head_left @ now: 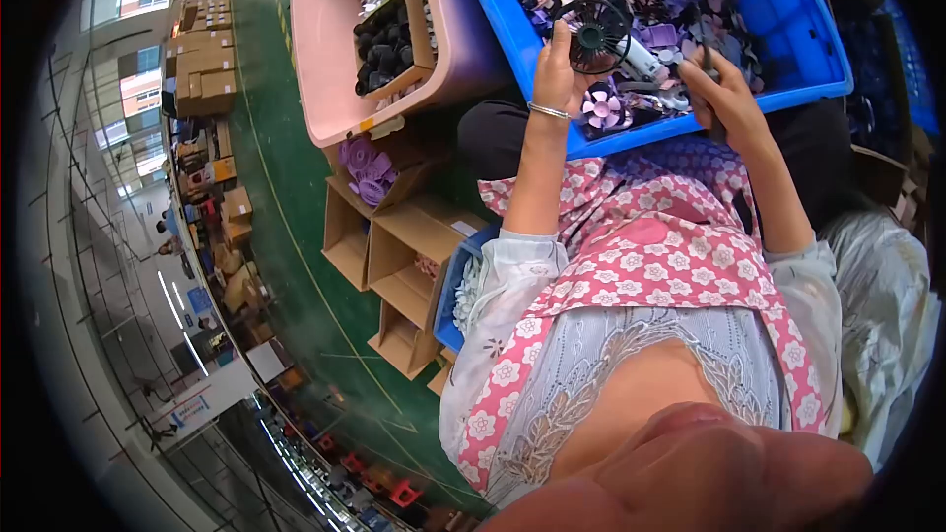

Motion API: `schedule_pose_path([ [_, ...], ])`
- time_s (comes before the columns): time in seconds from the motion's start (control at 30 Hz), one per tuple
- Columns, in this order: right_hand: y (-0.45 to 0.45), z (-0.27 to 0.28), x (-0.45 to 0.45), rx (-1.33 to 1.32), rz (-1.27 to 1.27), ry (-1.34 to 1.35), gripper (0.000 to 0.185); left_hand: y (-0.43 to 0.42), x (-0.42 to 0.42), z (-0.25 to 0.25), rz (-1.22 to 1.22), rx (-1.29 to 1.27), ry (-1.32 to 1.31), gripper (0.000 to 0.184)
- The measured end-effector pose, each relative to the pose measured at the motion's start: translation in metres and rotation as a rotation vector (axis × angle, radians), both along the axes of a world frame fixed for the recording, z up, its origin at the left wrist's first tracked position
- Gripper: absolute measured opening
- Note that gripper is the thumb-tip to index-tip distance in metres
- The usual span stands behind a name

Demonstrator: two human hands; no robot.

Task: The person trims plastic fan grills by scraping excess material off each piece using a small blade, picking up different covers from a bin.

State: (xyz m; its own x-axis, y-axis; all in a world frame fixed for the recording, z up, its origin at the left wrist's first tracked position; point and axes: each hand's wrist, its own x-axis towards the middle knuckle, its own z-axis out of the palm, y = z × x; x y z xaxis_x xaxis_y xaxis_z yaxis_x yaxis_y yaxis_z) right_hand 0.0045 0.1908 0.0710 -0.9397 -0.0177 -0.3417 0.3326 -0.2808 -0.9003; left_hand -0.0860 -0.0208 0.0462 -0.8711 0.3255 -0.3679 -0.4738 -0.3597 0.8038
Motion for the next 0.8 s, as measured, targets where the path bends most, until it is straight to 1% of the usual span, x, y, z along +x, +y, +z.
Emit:
schedule_pose_path([
  [0.03, -0.01, 0.002, -0.014, 0.04, 0.02, 0.08, 0.026, 0.009, 0.003, -0.005, -0.06, -0.066, 0.026, 0.044],
  [0.07, -0.01, -0.01, -0.02, 0.107, 0.112, 0.046, 0.027, 0.01, 0.009, -0.001, -0.075, -0.177, 0.041, 0.041],
  [0.1, -0.01, -0.006, -0.021, 0.028, 0.189, -0.007, 0.026, 0.005, 0.013, 0.0, -0.286, -0.537, 0.538, 0.041],
  [0.13, -0.01, -0.015, -0.02, -0.004, 0.254, -0.027, 0.027, 0.008, 0.017, -0.003, -0.35, -0.677, 0.816, 0.044],
  [0.17, -0.008, -0.018, -0.016, -0.027, 0.269, -0.092, 0.026, 0.012, 0.019, -0.007, -0.36, -0.815, 1.1, 0.048],
  [0.2, -0.004, -0.025, -0.009, 0.061, 0.263, -0.039, 0.026, 0.019, 0.025, 0.003, -0.369, -0.436, 0.273, 0.05],
  [0.23, 0.007, -0.012, -0.002, 0.09, 0.266, -0.053, 0.027, 0.028, 0.029, 0.003, -0.292, -0.346, 0.109, 0.051],
  [0.27, 0.02, 0.002, 0.009, 0.023, 0.196, 0.018, 0.031, 0.036, 0.034, 0.003, -0.194, -0.255, -0.048, 0.053],
  [0.3, 0.042, 0.003, 0.02, 0.066, 0.1, 0.0, 0.031, 0.009, 0.014, -0.037, -0.334, -0.12, 0.001, 0.052],
  [0.33, 0.058, 0.003, 0.025, 0.09, 0.035, -0.006, 0.031, 0.011, 0.009, -0.039, -0.317, -0.342, 0.014, 0.044],
  [0.37, 0.078, 0.009, 0.036, 0.129, -0.098, -0.025, 0.03, 0.004, 0.003, -0.06, -0.41, -0.643, 0.23, 0.029],
  [0.4, 0.102, 0.007, 0.047, 0.138, -0.187, -0.027, 0.029, -0.009, -0.004, -0.089, -0.472, -0.839, 0.431, 0.018],
  [0.43, 0.124, 0.011, 0.061, 0.117, -0.277, -0.038, 0.028, -0.019, -0.008, -0.115, -0.515, -1.087, 0.746, 0.023],
  [0.47, 0.145, 0.017, 0.076, 0.155, -0.377, -0.077, 0.026, -0.014, 0.0, -0.107, -0.595, -1.135, 0.767, 0.028],
  [0.5, 0.168, 0.016, 0.089, 0.186, -0.461, -0.116, 0.025, -0.008, 0.006, -0.098, -0.737, -1.181, 0.639, 0.031],
  [0.53, 0.189, 0.017, 0.102, 0.191, -0.538, -0.157, 0.025, -0.01, 0.008, -0.105, -0.857, -1.144, 0.709, 0.038],
  [0.57, 0.208, 0.024, 0.113, 0.145, -0.652, -0.2, 0.024, -0.016, 0.013, -0.12, -0.833, -1.206, 0.777, 0.041],
  [0.6, 0.231, 0.023, 0.123, 0.156, -0.818, -0.233, 0.025, -0.015, 0.018, -0.122, -0.832, -1.251, 0.728, 0.045],
  [0.63, 0.26, 0.026, 0.134, 0.116, -0.963, -0.238, 0.026, -0.024, 0.015, -0.138, -0.827, -1.319, 0.789, 0.046],
  [0.67, 0.291, 0.034, 0.144, 0.207, -1.151, -0.219, 0.03, -0.024, 0.014, -0.139, -0.876, -1.264, 0.639, 0.048],
  [0.7, 0.325, 0.047, 0.157, 0.394, -1.274, -0.148, 0.035, -0.026, 0.014, -0.139, -0.905, -1.252, 0.586, 0.048],
  [0.73, 0.373, 0.052, 0.172, 0.453, -1.4, 0.021, 0.038, -0.022, 0.017, -0.13, -0.93, -1.294, 0.571, 0.047],
  [0.77, 0.415, 0.065, 0.187, 0.448, -1.499, 0.111, 0.04, -0.022, 0.016, -0.137, -1.002, -1.365, 0.58, 0.047],
  [0.8, 0.437, 0.071, 0.189, 0.586, -1.79, 0.236, 0.039, -0.024, 0.013, -0.142, -1.083, -1.343, 0.557, 0.047],
])
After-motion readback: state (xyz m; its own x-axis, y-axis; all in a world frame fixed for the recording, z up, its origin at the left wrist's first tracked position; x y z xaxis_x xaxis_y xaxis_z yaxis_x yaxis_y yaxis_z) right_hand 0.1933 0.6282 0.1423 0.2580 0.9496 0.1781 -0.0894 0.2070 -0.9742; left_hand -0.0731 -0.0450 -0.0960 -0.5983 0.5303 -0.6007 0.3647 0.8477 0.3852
